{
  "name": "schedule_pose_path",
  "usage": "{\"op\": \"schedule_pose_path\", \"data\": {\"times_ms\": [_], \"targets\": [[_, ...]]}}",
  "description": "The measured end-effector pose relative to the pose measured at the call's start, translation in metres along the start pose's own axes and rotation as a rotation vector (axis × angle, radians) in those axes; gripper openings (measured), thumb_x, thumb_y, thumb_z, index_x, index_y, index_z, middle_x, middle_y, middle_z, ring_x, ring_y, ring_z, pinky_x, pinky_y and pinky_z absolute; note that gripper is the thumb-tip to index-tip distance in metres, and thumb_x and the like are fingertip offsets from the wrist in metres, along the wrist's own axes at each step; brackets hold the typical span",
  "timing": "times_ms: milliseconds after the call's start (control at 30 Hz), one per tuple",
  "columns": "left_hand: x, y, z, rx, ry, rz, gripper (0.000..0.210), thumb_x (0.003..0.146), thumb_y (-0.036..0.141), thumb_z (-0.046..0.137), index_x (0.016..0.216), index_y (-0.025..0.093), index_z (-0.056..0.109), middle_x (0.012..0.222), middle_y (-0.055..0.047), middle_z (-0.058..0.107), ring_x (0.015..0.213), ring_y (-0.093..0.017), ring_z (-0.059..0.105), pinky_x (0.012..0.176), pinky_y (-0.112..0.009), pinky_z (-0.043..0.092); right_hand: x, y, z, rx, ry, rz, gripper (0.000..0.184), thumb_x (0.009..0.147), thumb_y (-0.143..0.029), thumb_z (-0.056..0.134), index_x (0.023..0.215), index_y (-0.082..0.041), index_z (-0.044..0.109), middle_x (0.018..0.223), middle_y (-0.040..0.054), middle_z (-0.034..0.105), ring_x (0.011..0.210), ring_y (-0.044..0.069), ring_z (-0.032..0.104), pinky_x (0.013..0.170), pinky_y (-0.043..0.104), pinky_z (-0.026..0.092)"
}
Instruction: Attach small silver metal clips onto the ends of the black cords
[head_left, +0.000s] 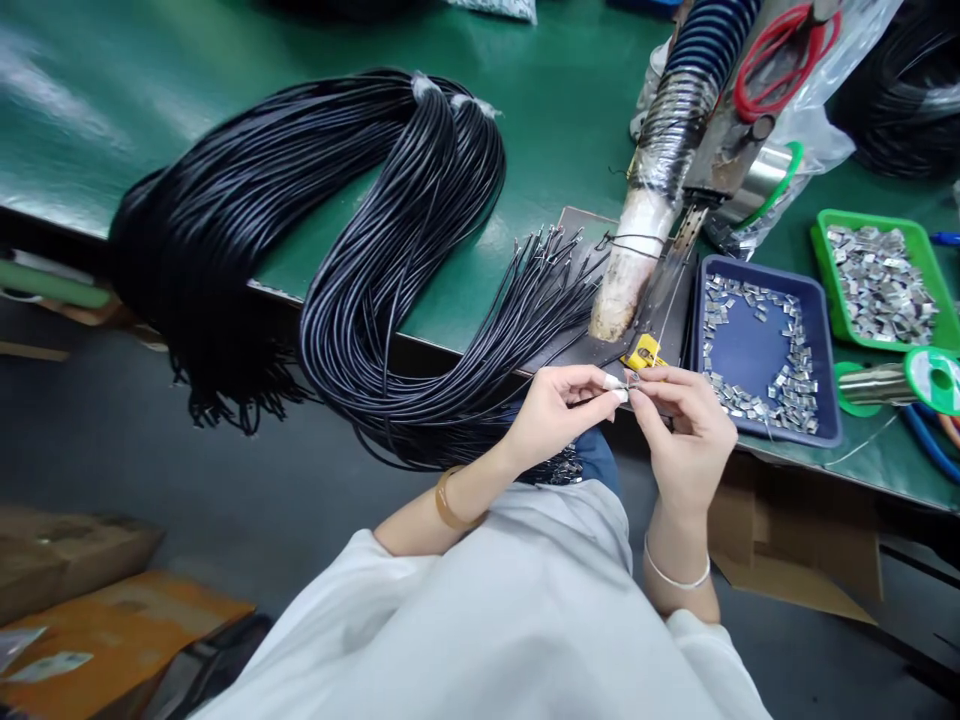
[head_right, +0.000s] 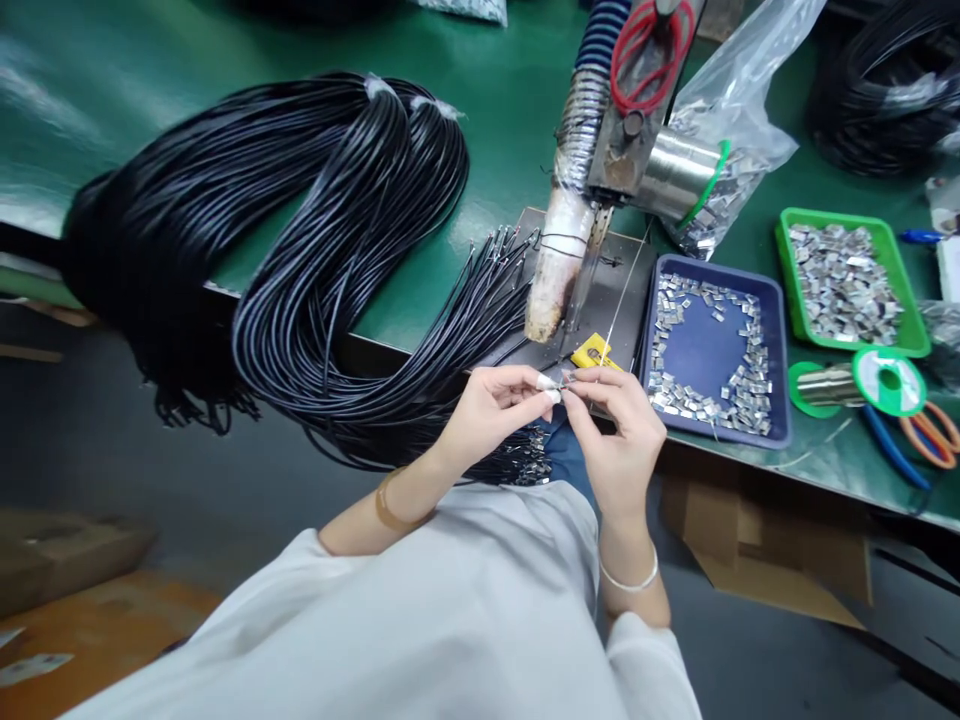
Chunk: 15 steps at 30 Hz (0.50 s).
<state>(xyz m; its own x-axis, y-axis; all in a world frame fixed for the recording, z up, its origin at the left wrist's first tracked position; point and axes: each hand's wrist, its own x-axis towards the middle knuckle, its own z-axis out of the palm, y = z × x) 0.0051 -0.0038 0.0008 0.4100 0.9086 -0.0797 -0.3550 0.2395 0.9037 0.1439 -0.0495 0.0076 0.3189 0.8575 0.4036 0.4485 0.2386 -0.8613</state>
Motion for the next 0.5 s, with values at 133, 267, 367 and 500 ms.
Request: {"op": "schedule_pose_path", "data": {"times_ms": [133,267,367,500], "targets": [[-0.0011,0.0019,0.0,0.091,0.018,0.031,0.011,0.074,0.019,0.078,0.078,0.01,0.073,0.069,-0.002,0.07,0.06,-0.007,0.062,0.061,-0.017,0.053,0.0034,0.0094,-0.003,0.166,-0.044,0.099,0.001,0.085,-0.023,0.071,0.085,-0.022,0.072,0.099,0.0037,0.069,0.089,0.017,0.072,0.081,0.033,0.064],[-0.0012,0.0007,-0.0004,0.115,0.03,0.054,0.012,0.075,0.022,0.077,0.078,0.011,0.072,0.072,-0.003,0.072,0.062,-0.008,0.063,0.061,-0.017,0.054,0.0036,0.0109,-0.0033,0.282,-0.06,0.169,0.005,0.087,-0.025,0.069,0.086,-0.021,0.072,0.099,0.0041,0.069,0.088,0.017,0.073,0.082,0.034,0.065],[-0.001,-0.0015,-0.0006,0.127,0.035,0.08,0.012,0.076,0.021,0.076,0.078,0.011,0.071,0.074,-0.003,0.072,0.063,-0.008,0.064,0.063,-0.017,0.054,0.0009,0.0072,-0.0012,0.193,-0.055,0.114,0.005,0.085,-0.022,0.071,0.089,-0.023,0.074,0.1,0.0041,0.069,0.09,0.017,0.072,0.081,0.033,0.064],[-0.0014,-0.001,-0.0008,0.221,0.04,0.133,0.012,0.078,0.021,0.075,0.079,0.011,0.07,0.075,-0.003,0.071,0.065,-0.008,0.063,0.063,-0.017,0.052,-0.0007,0.0032,0.0006,0.119,-0.034,0.049,0.008,0.084,-0.019,0.071,0.09,-0.024,0.074,0.099,0.0037,0.07,0.089,0.017,0.072,0.079,0.032,0.064]]}}
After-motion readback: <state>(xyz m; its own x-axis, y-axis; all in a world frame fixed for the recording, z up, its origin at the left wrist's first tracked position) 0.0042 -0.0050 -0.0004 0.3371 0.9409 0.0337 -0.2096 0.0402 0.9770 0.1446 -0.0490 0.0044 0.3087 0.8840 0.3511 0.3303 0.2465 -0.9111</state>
